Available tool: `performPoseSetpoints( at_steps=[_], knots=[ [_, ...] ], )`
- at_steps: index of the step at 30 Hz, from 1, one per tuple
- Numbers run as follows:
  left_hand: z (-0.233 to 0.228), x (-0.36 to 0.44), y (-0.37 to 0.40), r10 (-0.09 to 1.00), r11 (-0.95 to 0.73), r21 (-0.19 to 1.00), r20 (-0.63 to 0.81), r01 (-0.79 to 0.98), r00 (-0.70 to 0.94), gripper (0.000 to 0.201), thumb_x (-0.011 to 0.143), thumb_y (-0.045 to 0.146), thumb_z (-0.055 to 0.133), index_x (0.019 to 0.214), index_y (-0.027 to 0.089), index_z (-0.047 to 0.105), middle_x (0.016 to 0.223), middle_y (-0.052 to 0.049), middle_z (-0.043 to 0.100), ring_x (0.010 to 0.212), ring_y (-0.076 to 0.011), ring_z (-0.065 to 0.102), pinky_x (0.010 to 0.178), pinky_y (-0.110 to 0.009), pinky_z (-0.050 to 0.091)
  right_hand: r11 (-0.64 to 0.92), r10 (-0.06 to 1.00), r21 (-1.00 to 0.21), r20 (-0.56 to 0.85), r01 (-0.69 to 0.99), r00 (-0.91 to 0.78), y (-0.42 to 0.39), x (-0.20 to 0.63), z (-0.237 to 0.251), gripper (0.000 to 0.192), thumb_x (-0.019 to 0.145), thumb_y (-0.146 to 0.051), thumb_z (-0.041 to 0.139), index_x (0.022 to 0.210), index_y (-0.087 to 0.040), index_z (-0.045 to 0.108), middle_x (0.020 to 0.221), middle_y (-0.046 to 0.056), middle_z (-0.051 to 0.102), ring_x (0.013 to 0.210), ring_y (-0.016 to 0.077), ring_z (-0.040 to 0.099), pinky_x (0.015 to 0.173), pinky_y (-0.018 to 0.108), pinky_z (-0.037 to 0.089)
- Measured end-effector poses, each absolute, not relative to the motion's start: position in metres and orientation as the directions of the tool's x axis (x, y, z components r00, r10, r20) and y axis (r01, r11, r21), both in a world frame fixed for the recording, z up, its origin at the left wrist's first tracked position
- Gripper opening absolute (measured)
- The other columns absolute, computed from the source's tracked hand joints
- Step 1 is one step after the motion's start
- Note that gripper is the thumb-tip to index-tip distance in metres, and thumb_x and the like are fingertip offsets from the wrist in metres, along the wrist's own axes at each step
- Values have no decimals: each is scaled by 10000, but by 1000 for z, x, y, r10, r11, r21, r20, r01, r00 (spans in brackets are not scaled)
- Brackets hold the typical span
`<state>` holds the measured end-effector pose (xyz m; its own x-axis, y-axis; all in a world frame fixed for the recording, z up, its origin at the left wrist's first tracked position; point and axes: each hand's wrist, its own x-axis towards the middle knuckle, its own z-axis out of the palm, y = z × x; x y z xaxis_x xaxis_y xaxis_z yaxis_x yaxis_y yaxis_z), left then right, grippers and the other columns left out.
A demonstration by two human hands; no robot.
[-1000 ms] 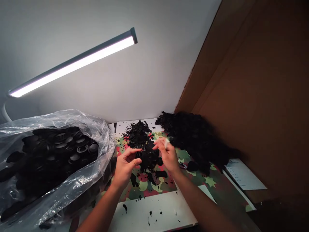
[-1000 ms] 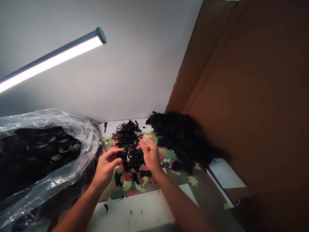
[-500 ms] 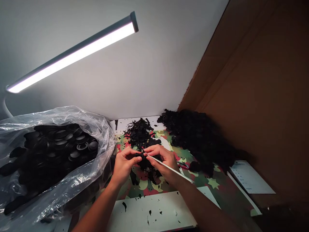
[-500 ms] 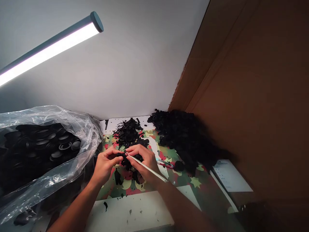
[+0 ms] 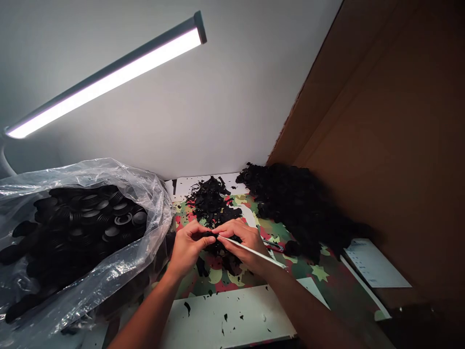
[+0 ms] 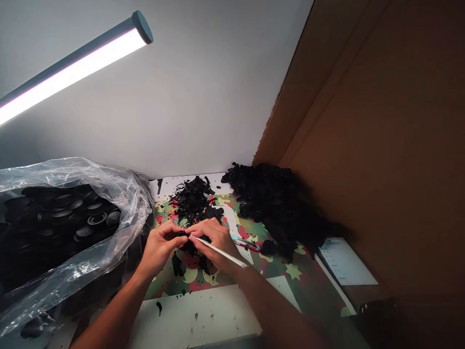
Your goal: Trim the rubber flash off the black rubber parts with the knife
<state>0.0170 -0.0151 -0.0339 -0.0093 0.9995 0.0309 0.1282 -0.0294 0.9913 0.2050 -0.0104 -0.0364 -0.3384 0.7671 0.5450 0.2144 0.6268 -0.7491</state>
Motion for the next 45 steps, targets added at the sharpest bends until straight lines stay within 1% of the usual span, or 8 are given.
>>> performPoseSetpoints(
  at_steps=[6,13,22,26,30,33,38,45],
  knots=[
    [-29,18,-16,999,-27,990,20,140,49,181,617,328,857,644,181,755,642,-4,593,612,-146,537,557,-254,402,599,798,-701,563,386,-215,1,205,-43,161,969,-240,529,915,-227,681,923,75,776,879,233,705,857,402,498],
    [-33,14,-14,998,2,992,-11,126,68,234,622,369,857,649,171,734,645,-13,604,611,-160,549,583,-278,416,261,922,-965,258,-27,-288,-6,207,-35,145,884,-330,677,779,-230,668,1082,51,775,967,220,723,874,373,548],
    [-32,15,-14,998,1,984,-13,179,66,224,613,354,844,616,175,709,614,7,565,610,-149,500,576,-268,373,287,904,-958,264,20,-336,-9,208,-29,113,888,-291,667,797,-227,684,998,40,792,893,204,720,803,343,538],
    [-32,16,-14,999,-18,972,6,233,54,204,614,343,838,621,175,722,628,6,572,626,-151,499,595,-270,366,457,855,-871,375,180,-358,-9,209,-31,137,929,-272,631,806,-231,676,966,38,795,872,208,709,789,353,513],
    [-31,16,-13,998,-26,961,9,275,63,227,606,349,844,592,171,704,614,11,564,621,-145,485,602,-269,355,715,695,-625,582,313,-422,-7,203,-37,176,991,-209,520,899,-222,669,965,52,786,867,200,709,852,384,460],
    [-28,16,-14,995,-15,969,-10,245,100,223,603,342,852,595,170,711,627,3,579,632,-148,502,607,-268,376,718,684,-522,648,460,-334,0,203,-42,210,998,-176,461,936,-211,659,926,70,778,832,212,706,849,402,442],
    [-24,16,-16,993,31,994,-43,101,112,203,606,338,869,667,179,759,682,-22,647,644,-161,572,591,-265,433,471,869,-784,490,404,-62,14,216,-45,134,926,-266,572,822,-235,650,938,61,775,842,231,704,784,371,507],
    [-23,17,-16,997,-4,1000,3,17,81,190,589,341,877,676,199,784,656,-6,615,577,-148,569,548,-268,464,315,948,-921,314,228,-44,6,212,-40,216,867,-359,643,700,-226,617,612,-24,600,572,156,551,560,279,430]
  ],
)
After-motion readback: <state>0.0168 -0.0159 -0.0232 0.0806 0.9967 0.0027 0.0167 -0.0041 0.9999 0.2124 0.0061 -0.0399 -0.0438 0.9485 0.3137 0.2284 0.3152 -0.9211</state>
